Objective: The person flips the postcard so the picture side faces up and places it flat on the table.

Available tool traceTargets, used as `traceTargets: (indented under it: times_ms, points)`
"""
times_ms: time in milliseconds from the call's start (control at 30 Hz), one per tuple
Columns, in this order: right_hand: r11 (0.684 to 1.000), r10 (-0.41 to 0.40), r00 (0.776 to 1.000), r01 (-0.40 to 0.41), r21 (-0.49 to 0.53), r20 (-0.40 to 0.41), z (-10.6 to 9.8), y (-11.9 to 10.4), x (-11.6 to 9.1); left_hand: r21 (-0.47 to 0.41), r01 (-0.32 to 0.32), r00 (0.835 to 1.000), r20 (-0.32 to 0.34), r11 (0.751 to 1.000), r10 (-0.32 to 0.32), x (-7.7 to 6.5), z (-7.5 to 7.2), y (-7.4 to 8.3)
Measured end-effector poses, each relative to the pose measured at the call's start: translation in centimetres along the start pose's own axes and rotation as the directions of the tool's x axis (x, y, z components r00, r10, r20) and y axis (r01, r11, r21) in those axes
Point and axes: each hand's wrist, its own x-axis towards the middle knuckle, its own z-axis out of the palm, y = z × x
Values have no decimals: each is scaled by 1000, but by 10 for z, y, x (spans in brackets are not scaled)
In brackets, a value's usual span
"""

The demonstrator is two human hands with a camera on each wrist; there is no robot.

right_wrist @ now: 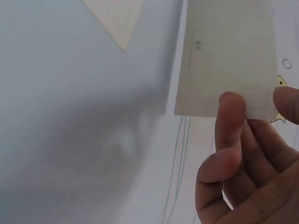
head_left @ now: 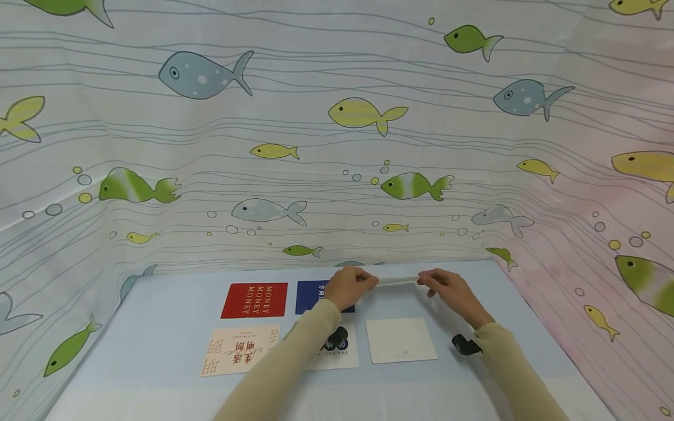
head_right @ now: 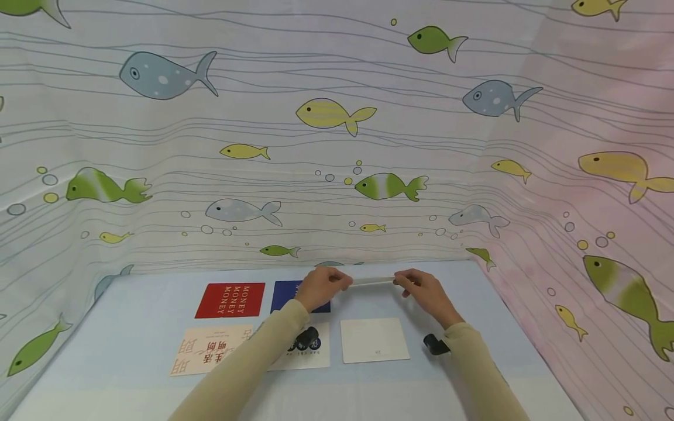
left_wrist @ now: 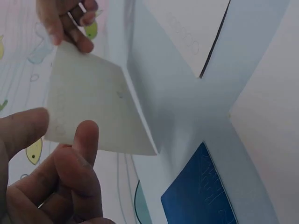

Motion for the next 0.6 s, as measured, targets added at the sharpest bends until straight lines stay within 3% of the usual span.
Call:
traceTargets:
  times_ms: [333, 600]
  points:
    - [995, -44, 989, 56, -83, 145, -5, 11, -11, 133, 1, 986, 166, 991, -23, -6, -1, 1]
    - [982, -30, 986, 60, -177, 166, 3, 16, -16, 190, -3, 979, 199, 982, -36, -10, 4, -3]
